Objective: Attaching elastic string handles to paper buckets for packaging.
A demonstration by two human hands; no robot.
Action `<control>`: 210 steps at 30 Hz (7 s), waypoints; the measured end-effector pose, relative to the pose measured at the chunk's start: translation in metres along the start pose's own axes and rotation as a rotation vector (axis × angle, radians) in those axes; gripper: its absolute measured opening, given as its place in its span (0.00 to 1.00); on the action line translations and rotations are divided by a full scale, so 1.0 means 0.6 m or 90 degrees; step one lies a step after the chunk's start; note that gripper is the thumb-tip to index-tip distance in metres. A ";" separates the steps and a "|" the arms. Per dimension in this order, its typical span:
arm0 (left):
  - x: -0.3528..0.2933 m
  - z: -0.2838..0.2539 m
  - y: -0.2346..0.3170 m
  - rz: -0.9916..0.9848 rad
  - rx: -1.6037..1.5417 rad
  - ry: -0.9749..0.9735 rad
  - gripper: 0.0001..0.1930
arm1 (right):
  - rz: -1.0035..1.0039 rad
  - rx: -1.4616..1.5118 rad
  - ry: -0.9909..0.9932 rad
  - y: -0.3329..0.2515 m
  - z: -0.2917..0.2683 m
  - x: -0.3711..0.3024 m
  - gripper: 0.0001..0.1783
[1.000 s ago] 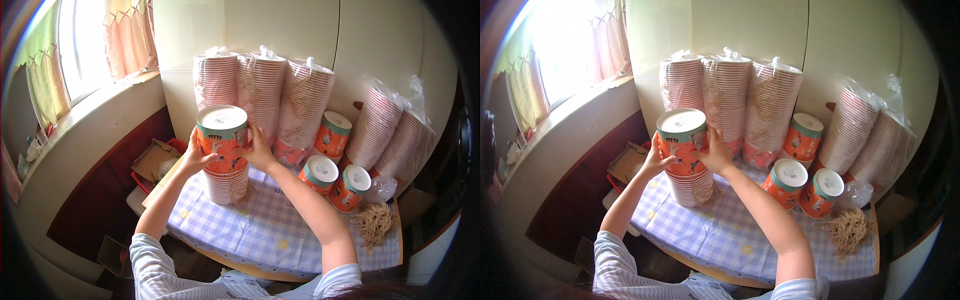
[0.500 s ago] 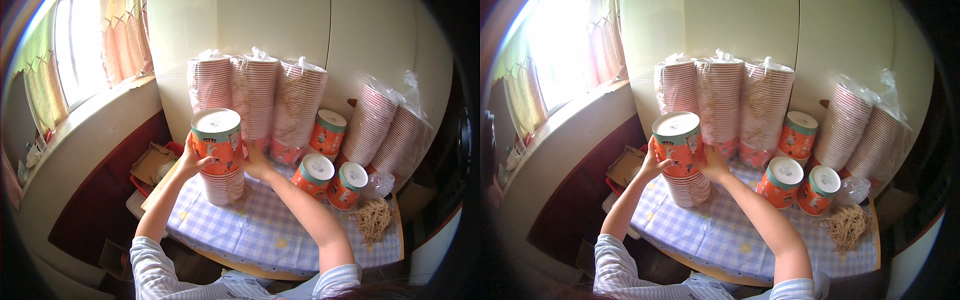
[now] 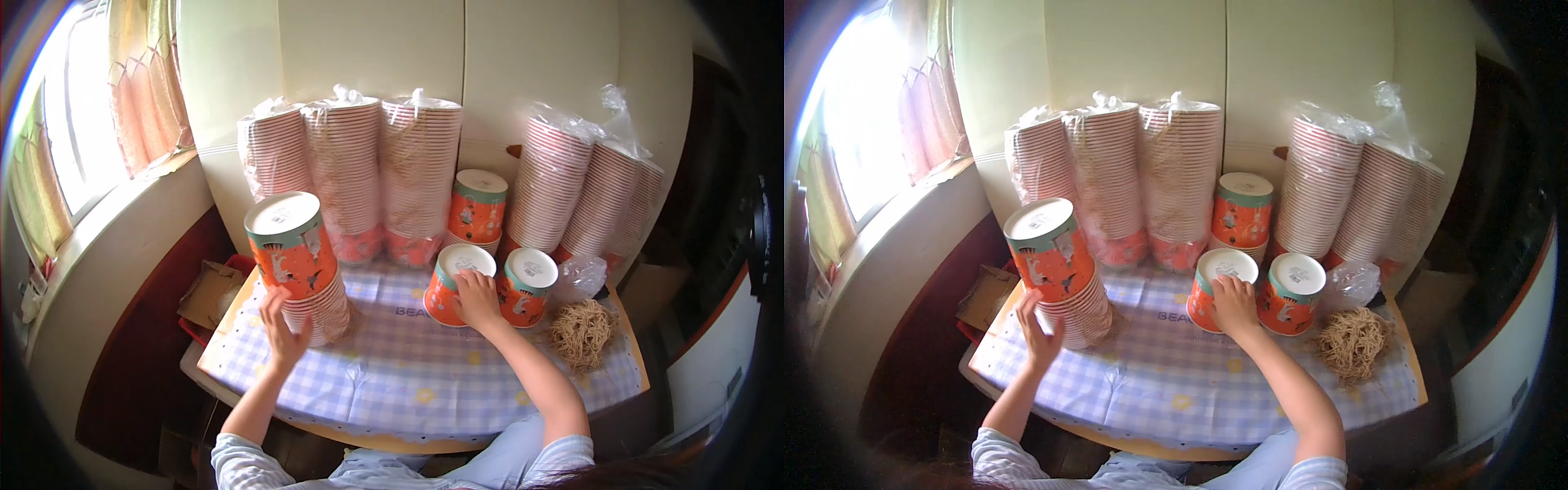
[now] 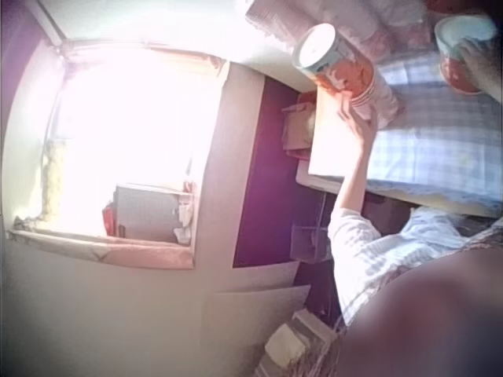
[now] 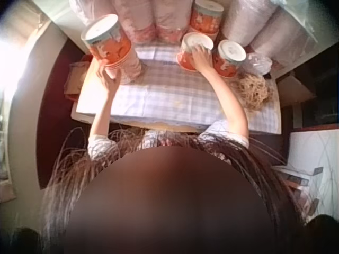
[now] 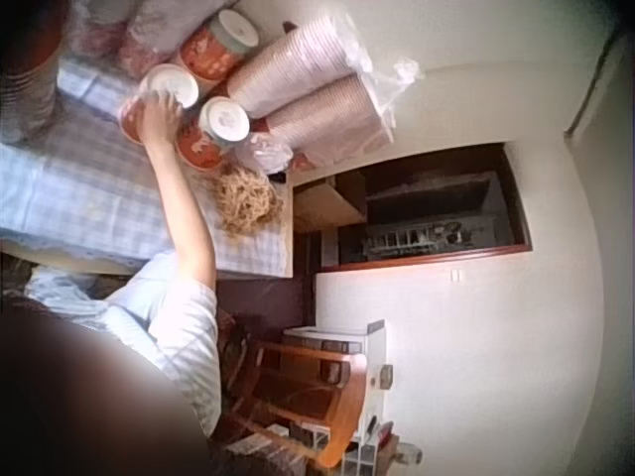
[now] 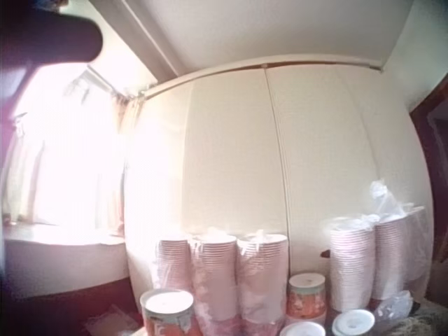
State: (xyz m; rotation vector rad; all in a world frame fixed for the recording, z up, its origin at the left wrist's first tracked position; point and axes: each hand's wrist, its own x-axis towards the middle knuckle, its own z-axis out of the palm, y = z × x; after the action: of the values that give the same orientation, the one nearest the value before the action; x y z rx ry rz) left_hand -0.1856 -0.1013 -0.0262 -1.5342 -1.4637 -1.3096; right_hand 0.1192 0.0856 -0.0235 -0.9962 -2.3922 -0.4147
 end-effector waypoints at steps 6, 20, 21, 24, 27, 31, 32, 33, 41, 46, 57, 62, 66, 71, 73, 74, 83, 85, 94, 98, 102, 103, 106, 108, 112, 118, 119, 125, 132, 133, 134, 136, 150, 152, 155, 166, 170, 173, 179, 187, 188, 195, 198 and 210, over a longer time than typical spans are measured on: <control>-0.032 0.093 0.095 0.140 -0.136 -0.215 0.18 | 0.017 0.099 0.122 0.037 0.013 -0.031 0.09; -0.135 0.302 0.102 -0.424 -0.755 -0.310 0.19 | 0.383 0.882 0.056 0.069 -0.030 -0.030 0.06; -0.140 0.303 0.098 -0.421 -0.731 -0.328 0.16 | 0.410 0.915 0.047 0.071 -0.025 -0.032 0.05; -0.129 0.290 0.115 -0.475 -0.667 -0.386 0.12 | 0.479 0.935 0.024 0.082 -0.012 -0.050 0.07; -0.130 0.274 0.121 -0.501 -0.581 -0.360 0.09 | 0.472 0.811 0.036 0.063 -0.001 -0.058 0.13; -0.124 0.253 0.114 -0.497 -0.513 -0.335 0.08 | 0.263 0.670 0.030 0.037 -0.018 -0.067 0.26; -0.123 0.250 0.112 -0.502 -0.525 -0.326 0.08 | 0.175 0.722 -0.002 0.031 -0.031 -0.069 0.36; -0.123 0.248 0.109 -0.510 -0.524 -0.324 0.08 | 0.099 0.675 -0.019 0.020 -0.051 -0.069 0.42; -0.104 0.233 0.128 -0.608 -0.645 -0.336 0.11 | -0.082 0.448 -0.101 0.016 -0.041 -0.093 0.72; -0.103 0.224 0.138 -0.571 -0.755 -0.319 0.13 | -0.088 0.489 -0.015 0.034 -0.011 -0.105 0.72; -0.113 0.219 0.132 -0.418 -0.805 -0.246 0.14 | 0.027 0.618 -0.088 0.023 -0.026 -0.092 0.61; -0.113 0.218 0.133 -0.395 -0.794 -0.239 0.15 | 0.030 0.653 -0.113 0.021 -0.036 -0.080 0.59; -0.114 0.221 0.136 -0.387 -0.765 -0.264 0.15 | 0.039 0.624 -0.107 0.025 -0.036 -0.085 0.59; -0.105 0.221 0.145 -0.448 -0.687 -0.225 0.22 | 0.018 0.413 -0.157 0.053 -0.021 -0.098 0.55; -0.111 0.227 0.137 -0.424 -0.664 -0.217 0.24 | 0.022 0.309 -0.170 0.062 -0.038 -0.098 0.34; -0.109 0.225 0.135 -0.433 -0.655 -0.221 0.25 | 0.027 0.307 -0.169 0.071 -0.041 -0.098 0.34; -0.086 0.205 0.151 -0.485 -0.728 -0.205 0.21 | 0.313 -0.083 -0.509 0.180 -0.037 -0.158 0.11; -0.102 0.207 0.134 -0.412 -0.646 -0.211 0.12 | 0.311 -0.097 -0.513 0.189 -0.030 -0.167 0.11; -0.096 0.194 0.143 -0.444 -0.739 -0.181 0.03 | 0.193 -0.182 -0.484 0.210 0.010 -0.200 0.10; -0.094 0.190 0.142 -0.463 -0.742 -0.188 0.04 | 0.167 -0.212 -0.444 0.211 0.016 -0.204 0.10; -0.090 0.189 0.143 -0.469 -0.747 -0.196 0.04 | 0.158 -0.211 -0.459 0.207 0.009 -0.201 0.09; -0.090 0.188 0.142 -0.470 -0.751 -0.195 0.04 | 0.156 -0.209 -0.459 0.199 0.003 -0.195 0.09; -0.092 0.187 0.139 -0.455 -0.759 -0.197 0.03 | 0.203 -0.086 -0.410 0.177 -0.011 -0.179 0.08; -0.092 0.191 0.143 -0.451 -0.747 -0.196 0.05 | 0.204 0.008 -0.332 0.172 -0.014 -0.173 0.05; -0.101 0.199 0.131 -0.355 -0.647 -0.170 0.04 | 0.180 0.104 -0.258 0.138 -0.024 -0.140 0.05; -0.065 0.181 0.147 -0.034 -0.347 -0.111 0.07 | 0.183 0.300 -0.138 0.075 -0.055 -0.101 0.05; -0.058 0.180 0.152 0.081 -0.271 -0.041 0.09 | 0.184 0.388 -0.110 0.067 -0.054 -0.097 0.06; -0.004 0.153 0.235 0.228 -0.241 -0.165 0.15 | 0.209 0.662 -0.105 0.009 -0.091 -0.082 0.06; 0.084 0.156 0.279 0.013 -0.499 -0.288 0.11 | 0.086 0.553 -0.010 -0.027 -0.139 -0.077 0.08; 0.086 0.153 0.278 0.017 -0.496 -0.287 0.11 | 0.083 0.554 -0.006 -0.027 -0.138 -0.078 0.08; 0.086 0.151 0.275 -0.023 -0.505 -0.324 0.09 | 0.078 0.553 0.000 -0.027 -0.135 -0.079 0.08; 0.086 0.151 0.274 -0.064 -0.513 -0.365 0.08 | 0.075 0.555 0.005 -0.025 -0.129 -0.080 0.08; 0.067 0.176 0.258 -0.189 -0.581 -0.501 0.04 | 0.043 0.492 0.058 -0.023 -0.120 -0.081 0.07; 0.067 0.177 0.255 -0.211 -0.596 -0.518 0.03 | 0.033 0.463 0.066 -0.025 -0.121 -0.082 0.07; 0.063 0.183 0.251 -0.232 -0.622 -0.538 0.03 | -0.012 0.405 0.109 -0.022 -0.117 -0.083 0.07; 0.070 0.184 0.259 -0.113 -0.544 -0.492 0.03 | -0.044 0.354 0.164 -0.017 -0.112 -0.084 0.06; 0.068 0.190 0.264 0.106 -0.423 -0.365 0.06 | -0.006 0.362 0.125 -0.017 -0.110 -0.087 0.07; 0.067 0.190 0.269 0.150 -0.383 -0.322 0.06 | 0.013 0.375 0.118 -0.017 -0.110 -0.087 0.07; 0.065 0.194 0.263 0.161 -0.382 -0.318 0.07 | 0.020 0.401 0.114 -0.016 -0.105 -0.088 0.07; 0.053 0.201 0.261 0.146 -0.360 -0.358 0.06 | 0.079 0.459 0.068 -0.007 -0.097 -0.088 0.05; 0.047 0.203 0.260 0.173 -0.312 -0.392 0.06 | 0.103 0.456 0.062 -0.003 -0.093 -0.089 0.04; 0.061 0.184 0.256 -0.012 -0.371 -0.466 0.06 | 0.171 0.469 0.040 0.013 -0.087 -0.091 0.04; 0.070 0.177 0.253 -0.031 -0.410 -0.471 0.06 | 0.156 0.515 0.045 0.005 -0.098 -0.087 0.03; 0.070 0.175 0.256 -0.054 -0.440 -0.483 0.05 | 0.185 0.572 0.066 0.007 -0.091 -0.087 0.03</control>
State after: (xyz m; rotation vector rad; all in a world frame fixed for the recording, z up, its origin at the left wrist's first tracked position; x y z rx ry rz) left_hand -0.0182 -0.0170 0.0092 -2.6609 -1.5848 -1.4453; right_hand 0.1721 0.0338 -0.0076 -0.8182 -1.9417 0.6495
